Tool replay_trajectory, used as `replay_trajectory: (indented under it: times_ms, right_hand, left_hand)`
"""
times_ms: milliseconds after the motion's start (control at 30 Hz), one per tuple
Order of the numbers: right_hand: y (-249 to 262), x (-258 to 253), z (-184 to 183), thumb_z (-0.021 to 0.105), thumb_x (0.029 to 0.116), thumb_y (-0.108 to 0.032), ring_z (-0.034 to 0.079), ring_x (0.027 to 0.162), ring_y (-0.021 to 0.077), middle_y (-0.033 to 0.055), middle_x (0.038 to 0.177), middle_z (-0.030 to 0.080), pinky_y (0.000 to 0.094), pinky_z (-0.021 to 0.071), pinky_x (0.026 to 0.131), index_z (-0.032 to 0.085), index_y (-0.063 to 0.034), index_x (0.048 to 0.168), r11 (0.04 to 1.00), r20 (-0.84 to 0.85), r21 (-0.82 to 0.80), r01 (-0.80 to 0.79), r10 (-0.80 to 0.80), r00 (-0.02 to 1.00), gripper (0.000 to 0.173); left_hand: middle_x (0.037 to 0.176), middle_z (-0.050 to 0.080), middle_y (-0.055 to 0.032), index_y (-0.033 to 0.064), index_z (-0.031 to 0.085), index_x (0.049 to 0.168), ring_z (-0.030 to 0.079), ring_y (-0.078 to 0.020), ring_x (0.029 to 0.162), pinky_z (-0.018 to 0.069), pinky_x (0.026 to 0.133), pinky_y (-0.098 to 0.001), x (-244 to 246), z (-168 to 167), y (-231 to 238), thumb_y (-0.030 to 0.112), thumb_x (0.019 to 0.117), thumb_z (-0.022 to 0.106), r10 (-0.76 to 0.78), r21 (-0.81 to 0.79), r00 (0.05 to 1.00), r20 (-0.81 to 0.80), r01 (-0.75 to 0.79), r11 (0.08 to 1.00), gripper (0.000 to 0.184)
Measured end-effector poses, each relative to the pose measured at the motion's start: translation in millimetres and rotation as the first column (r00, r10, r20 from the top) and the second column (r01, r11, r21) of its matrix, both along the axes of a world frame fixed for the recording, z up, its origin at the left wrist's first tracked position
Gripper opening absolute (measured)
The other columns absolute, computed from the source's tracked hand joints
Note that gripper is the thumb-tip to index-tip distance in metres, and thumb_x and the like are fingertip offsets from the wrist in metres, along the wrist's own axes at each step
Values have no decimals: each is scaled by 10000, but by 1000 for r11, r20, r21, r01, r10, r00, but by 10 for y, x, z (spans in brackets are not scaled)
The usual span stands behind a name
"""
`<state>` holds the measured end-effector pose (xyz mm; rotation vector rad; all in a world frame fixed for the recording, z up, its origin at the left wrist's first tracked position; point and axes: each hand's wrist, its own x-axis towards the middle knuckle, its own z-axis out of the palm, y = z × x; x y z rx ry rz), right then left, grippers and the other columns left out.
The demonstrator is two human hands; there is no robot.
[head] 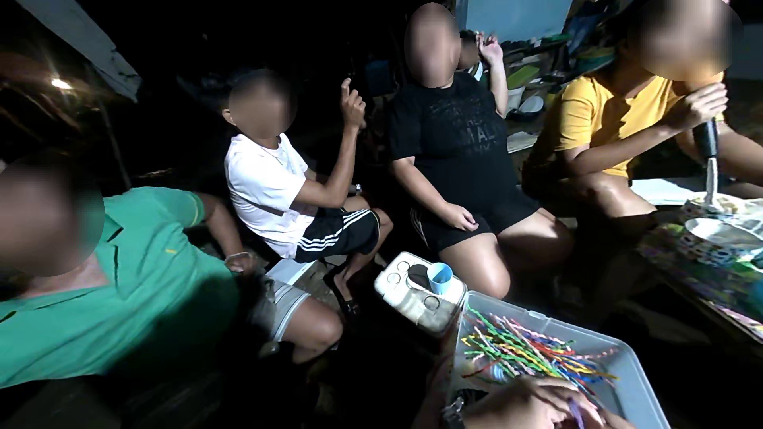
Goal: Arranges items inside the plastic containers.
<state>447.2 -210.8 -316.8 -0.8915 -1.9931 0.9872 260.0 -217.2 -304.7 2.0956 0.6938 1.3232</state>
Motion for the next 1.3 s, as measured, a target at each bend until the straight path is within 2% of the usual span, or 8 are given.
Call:
replay_trajectory:
  times_ms: [100, 200, 300, 433, 633, 1133, 1233, 1300]
  right_hand:
    - [162, 107, 281, 718, 944, -234, 688, 938, 233, 211, 999, 705, 409, 567, 877, 703, 94, 1043, 975, 77, 35, -219, 216, 973, 343]
    - [545, 219, 833, 680, 959, -242, 715, 980, 360, 166, 1061, 740, 617, 551, 871, 740, -51, 1172, 847, 388, 256, -466, 352, 852, 291]
    - [665, 78, 1242, 609, 984, -238, 725, 937, 328, 81, 968, 748, 613, 566, 801, 770, -140, 1069, 771, 568, 395, -500, 223, 793, 207]
    - [498, -132, 1391, 541, 1039, -204, 680, 1055, 396, 167, 1062, 723, 640, 512, 898, 744, -68, 1085, 909, 663, 186, -373, 164, 730, 249]
    - [190, -279, 808, 541, 1032, -195, 711, 934, 333, 155, 1020, 722, 585, 561, 815, 745, -36, 1048, 984, 357, 140, -113, 56, 932, 259]
    - [346, -68, 413, 736, 846, -266, 670, 729, 131, 39, 796, 686, 357, 563, 695, 690, -61, 847, 990, -10, 112, 83, -82, 997, 210]
    - [376, -35, 387, 678, 915, -286, 712, 820, 195, 76, 901, 727, 434, 597, 766, 730, -51, 992, 990, 56, 143, 19, -27, 998, 252]
    - [356, -50, 395, 621, 968, -234, 722, 914, 327, 140, 991, 739, 605, 560, 817, 750, -27, 1067, 976, 129, 218, -2, -27, 991, 263]
  left_hand:
    - [894, 694, -189, -124, 664, 848, 681, -163, 866, 561, 821, -246, 32, -34, -23, -11, 841, 729, 185, -8, 969, 163, -186, 982, 131]
    - [912, 652, -65, -48, 603, 936, 625, -10, 781, 553, 707, -162, 74, 6, 14, 1, 898, 700, 377, -87, 847, 374, -373, 924, 115]
    - [936, 644, 2, -28, 585, 967, 617, 38, 817, 553, 738, -154, 100, 32, 24, -65, 875, 639, 416, -134, 765, 491, -406, 904, 113]
    - [958, 668, 44, -19, 605, 984, 637, 50, 907, 562, 810, -166, 75, 8, -15, -85, 859, 620, 422, -124, 748, 512, -422, 898, 142]
    - [930, 657, 51, 66, 608, 950, 636, 7, 851, 563, 777, -197, -59, 33, 0, -24, 899, 687, 336, -125, 812, 477, -316, 941, 130]
    - [901, 659, 40, 62, 576, 924, 637, -2, 798, 561, 735, -197, 216, 57, 88, -59, 875, 682, 235, -228, 839, 491, -136, 964, 169]
    - [910, 667, 47, 59, 589, 931, 646, 0, 817, 568, 744, -200, 203, 47, 91, -43, 881, 686, 254, -229, 835, 489, -158, 961, 149]
    - [928, 667, 45, 42, 602, 950, 648, 2, 844, 572, 772, -201, 179, 39, 104, -56, 879, 675, 284, -223, 828, 483, -197, 955, 141]
